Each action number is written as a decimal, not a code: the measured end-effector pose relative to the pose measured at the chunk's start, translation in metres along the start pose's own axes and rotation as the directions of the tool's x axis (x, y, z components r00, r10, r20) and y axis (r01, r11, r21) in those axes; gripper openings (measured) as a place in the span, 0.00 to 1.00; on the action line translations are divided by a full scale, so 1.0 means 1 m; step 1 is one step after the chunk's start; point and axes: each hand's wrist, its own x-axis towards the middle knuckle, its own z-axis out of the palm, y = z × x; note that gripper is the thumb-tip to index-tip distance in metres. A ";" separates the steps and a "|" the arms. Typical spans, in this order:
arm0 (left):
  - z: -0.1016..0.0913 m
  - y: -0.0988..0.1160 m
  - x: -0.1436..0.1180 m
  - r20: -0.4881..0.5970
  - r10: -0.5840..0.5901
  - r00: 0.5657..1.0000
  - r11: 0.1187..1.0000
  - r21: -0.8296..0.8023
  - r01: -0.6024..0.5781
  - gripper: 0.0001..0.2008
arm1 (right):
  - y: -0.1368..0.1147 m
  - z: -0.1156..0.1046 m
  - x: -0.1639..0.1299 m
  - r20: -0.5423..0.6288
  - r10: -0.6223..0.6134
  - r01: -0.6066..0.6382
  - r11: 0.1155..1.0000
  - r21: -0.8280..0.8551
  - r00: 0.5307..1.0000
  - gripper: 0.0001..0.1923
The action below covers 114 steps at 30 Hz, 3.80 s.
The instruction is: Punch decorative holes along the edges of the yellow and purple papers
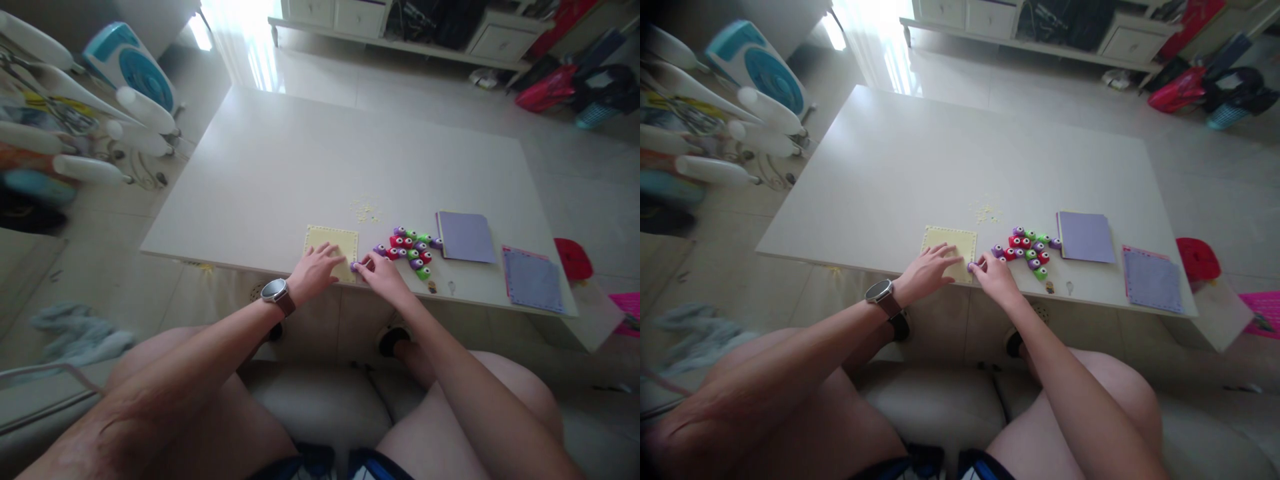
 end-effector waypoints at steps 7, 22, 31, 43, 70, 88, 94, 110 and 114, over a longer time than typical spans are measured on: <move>-0.001 -0.007 0.004 0.001 -0.004 1.000 0.999 -0.040 0.004 0.29 | 0.000 0.004 0.009 0.001 0.036 -0.036 0.998 0.044 0.999 0.06; -0.004 -0.008 0.005 0.010 0.007 1.000 0.999 -0.047 -0.007 0.28 | 0.001 0.006 0.016 0.028 0.049 -0.052 0.993 0.103 0.998 0.06; -0.004 -0.008 0.006 0.010 0.008 1.000 0.999 -0.041 -0.008 0.27 | -0.001 0.006 0.015 0.024 0.049 -0.051 0.994 0.102 0.999 0.05; -0.003 -0.008 0.007 -0.035 0.023 0.999 0.998 -0.052 -0.025 0.27 | -0.001 0.007 0.017 0.017 0.060 -0.062 0.994 0.092 0.998 0.06; 0.004 0.011 0.057 0.118 -0.394 0.912 0.524 -0.786 0.328 0.09 | 0.002 0.014 0.033 -0.050 0.178 -0.175 0.982 0.068 0.983 0.12; -0.011 -0.007 0.042 -0.091 -0.192 0.977 0.928 -0.341 0.150 0.13 | -0.006 0.006 0.025 0.060 0.141 -0.143 0.989 0.024 0.988 0.09; -0.011 -0.013 0.020 -0.057 -0.051 0.997 0.993 -0.107 0.045 0.21 | -0.013 -0.006 0.019 0.060 0.094 -0.085 0.986 -0.142 0.994 0.06; -0.013 -0.012 0.012 -0.056 -0.045 0.997 0.997 -0.066 0.042 0.21 | -0.011 -0.017 0.008 0.049 -0.137 0.145 0.901 -0.408 0.989 0.07; -0.013 -0.011 0.012 -0.051 -0.044 0.998 0.997 -0.058 0.041 0.22 | -0.013 -0.019 0.005 0.014 -0.182 0.171 0.890 -0.423 0.983 0.06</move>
